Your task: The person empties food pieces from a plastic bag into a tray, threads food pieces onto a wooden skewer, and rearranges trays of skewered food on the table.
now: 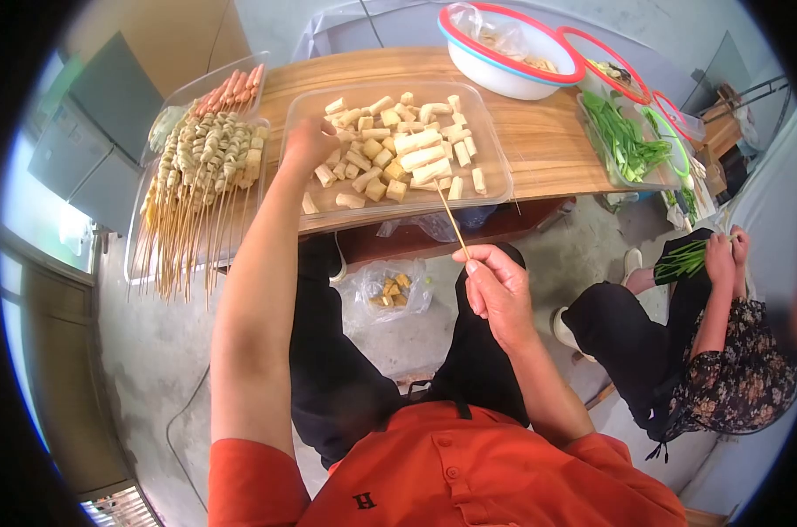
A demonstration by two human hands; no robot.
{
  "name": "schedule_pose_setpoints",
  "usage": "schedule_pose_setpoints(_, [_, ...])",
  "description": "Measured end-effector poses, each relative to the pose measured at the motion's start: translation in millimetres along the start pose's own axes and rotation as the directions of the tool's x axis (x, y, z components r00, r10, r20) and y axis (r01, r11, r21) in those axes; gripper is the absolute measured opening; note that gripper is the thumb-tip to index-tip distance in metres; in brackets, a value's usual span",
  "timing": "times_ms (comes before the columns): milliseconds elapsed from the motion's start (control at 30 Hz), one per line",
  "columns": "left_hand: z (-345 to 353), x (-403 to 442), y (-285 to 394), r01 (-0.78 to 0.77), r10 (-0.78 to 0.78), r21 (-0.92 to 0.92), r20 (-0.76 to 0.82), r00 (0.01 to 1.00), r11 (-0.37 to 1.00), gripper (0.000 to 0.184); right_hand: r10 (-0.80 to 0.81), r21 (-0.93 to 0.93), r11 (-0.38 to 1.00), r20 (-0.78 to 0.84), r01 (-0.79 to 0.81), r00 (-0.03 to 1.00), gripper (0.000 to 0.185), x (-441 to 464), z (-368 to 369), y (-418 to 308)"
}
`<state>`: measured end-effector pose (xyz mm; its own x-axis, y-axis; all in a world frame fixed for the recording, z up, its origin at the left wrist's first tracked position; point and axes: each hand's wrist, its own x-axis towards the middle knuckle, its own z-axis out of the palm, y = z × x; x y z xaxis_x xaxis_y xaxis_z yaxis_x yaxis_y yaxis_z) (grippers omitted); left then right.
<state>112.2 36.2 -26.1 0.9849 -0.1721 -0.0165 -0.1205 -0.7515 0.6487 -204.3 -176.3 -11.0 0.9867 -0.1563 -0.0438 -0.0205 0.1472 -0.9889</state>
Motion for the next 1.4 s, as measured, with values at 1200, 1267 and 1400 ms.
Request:
schedule_pose_setpoints(1200, [-30, -55, 58, 0.204, 0.181, -0.958, 0.241, 0.953, 0.201, 0.020, -0.035, -0.018, 0.999, 0.060, 0.037, 0.998, 0.019, 0, 24, -11])
schedule_pose_setpoints(1267, [-29, -51, 56, 0.210, 0.196, -0.956, 0.250, 0.948, 0.205, 0.020, -0.038, -0.016, 0.999, 0.060, 0.039, 0.997, 0.019, 2, 24, -11])
schedule_pose_setpoints(1400, [-28, -52, 56, 0.217, 0.211, -0.955, 0.259, 0.943, 0.202, 0.019, -0.031, -0.008, 0.999, 0.060, 0.032, 0.998, 0.019, 3, 23, -11])
